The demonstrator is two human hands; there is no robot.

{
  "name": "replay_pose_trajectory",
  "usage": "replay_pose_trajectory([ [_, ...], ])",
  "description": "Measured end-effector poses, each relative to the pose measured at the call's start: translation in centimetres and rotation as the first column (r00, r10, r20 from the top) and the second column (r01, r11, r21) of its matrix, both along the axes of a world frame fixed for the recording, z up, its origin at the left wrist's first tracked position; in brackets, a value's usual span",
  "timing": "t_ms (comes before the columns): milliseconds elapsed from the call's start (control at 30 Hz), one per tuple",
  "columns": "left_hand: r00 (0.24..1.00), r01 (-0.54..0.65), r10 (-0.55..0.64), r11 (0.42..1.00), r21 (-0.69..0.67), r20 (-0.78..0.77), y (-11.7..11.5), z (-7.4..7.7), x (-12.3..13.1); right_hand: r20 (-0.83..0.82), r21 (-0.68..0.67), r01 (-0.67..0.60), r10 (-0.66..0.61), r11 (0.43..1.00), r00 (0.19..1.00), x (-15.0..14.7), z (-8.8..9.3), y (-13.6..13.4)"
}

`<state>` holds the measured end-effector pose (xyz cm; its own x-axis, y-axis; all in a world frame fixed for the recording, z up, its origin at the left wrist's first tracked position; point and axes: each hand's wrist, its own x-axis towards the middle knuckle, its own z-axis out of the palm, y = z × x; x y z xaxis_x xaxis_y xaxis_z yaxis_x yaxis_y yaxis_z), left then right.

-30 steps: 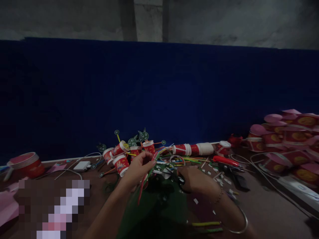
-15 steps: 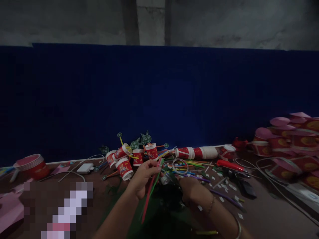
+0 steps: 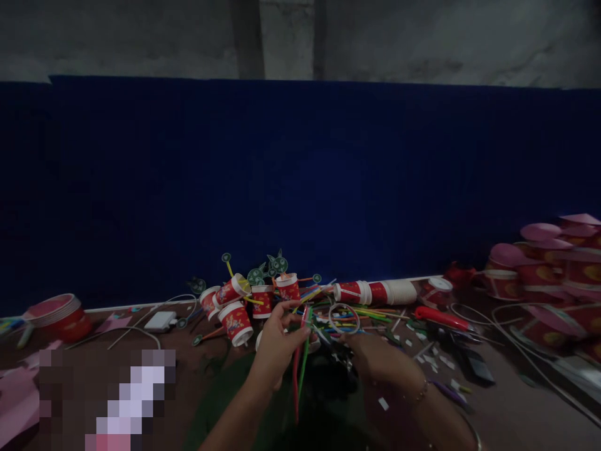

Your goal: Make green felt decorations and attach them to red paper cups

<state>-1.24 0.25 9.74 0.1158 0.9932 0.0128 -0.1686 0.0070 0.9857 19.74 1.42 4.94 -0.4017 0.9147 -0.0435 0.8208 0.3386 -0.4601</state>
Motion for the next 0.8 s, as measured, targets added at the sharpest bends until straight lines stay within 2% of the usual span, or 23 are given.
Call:
replay_pose_trajectory([
  [67, 1.0, 0.011, -0.011, 1.0, 0.017, -0.013, 0.0, -0.2, 0.0, -0.027, 0.019, 0.053, -0.052, 0.998, 0.998, -0.5, 0.9, 0.0],
  [133, 0.999, 0.028, -0.026, 0.999, 0.033, -0.038, 0.0, -0.2, 0.1, -0.221, 0.022, 0.116, -0.108, 0.993, 0.969, -1.6, 2.0, 0.2],
  [200, 0.997, 0.02, -0.016, 0.999, 0.048, -0.08, -0.1, -0.2, 0.2, -0.495, -0.083, 0.123, -0.148, 0.989, 0.856, -3.0, 3.0, 0.3],
  [300, 0.99, -0.02, 0.026, 0.999, 0.042, -0.136, 0.0, -0.2, 0.6, -0.715, -0.267, 0.075, -0.25, 0.961, 0.653, -5.0, 3.9, 0.5],
  [367, 0.989, -0.041, 0.046, 0.998, 0.037, -0.144, 0.0, -0.2, 0.7, -0.806, -0.261, -0.017, -0.208, 0.965, 0.554, -6.0, 4.0, 0.7],
  [433, 0.988, -0.033, 0.039, 0.999, 0.042, -0.152, -0.1, -0.1, 0.5, -0.855, -0.22, -0.037, -0.175, 0.975, 0.488, -6.5, 3.9, 0.8],
  [500, 0.982, 0.014, 0.0, 0.997, 0.072, -0.187, -0.2, 0.1, 0.1, -0.863, -0.17, 0.003, -0.151, 0.985, 0.483, -6.7, 3.8, 0.9],
  [567, 0.968, 0.071, -0.035, 0.988, 0.137, -0.249, -0.4, 0.5, -0.6, -0.833, -0.096, 0.061, -0.114, 0.994, 0.542, -6.7, 3.8, 0.9],
  [667, 0.932, 0.054, 0.029, 0.975, 0.216, -0.361, -0.6, 1.2, -1.3, -0.761, -0.004, 0.117, -0.079, 0.993, 0.644, -6.7, 4.1, 0.5],
  [800, 0.9, -0.049, 0.162, 0.96, 0.274, -0.406, -0.6, 2.3, -2.2, -0.716, 0.014, 0.038, -0.016, 0.999, 0.698, -6.7, 5.1, -0.1],
])
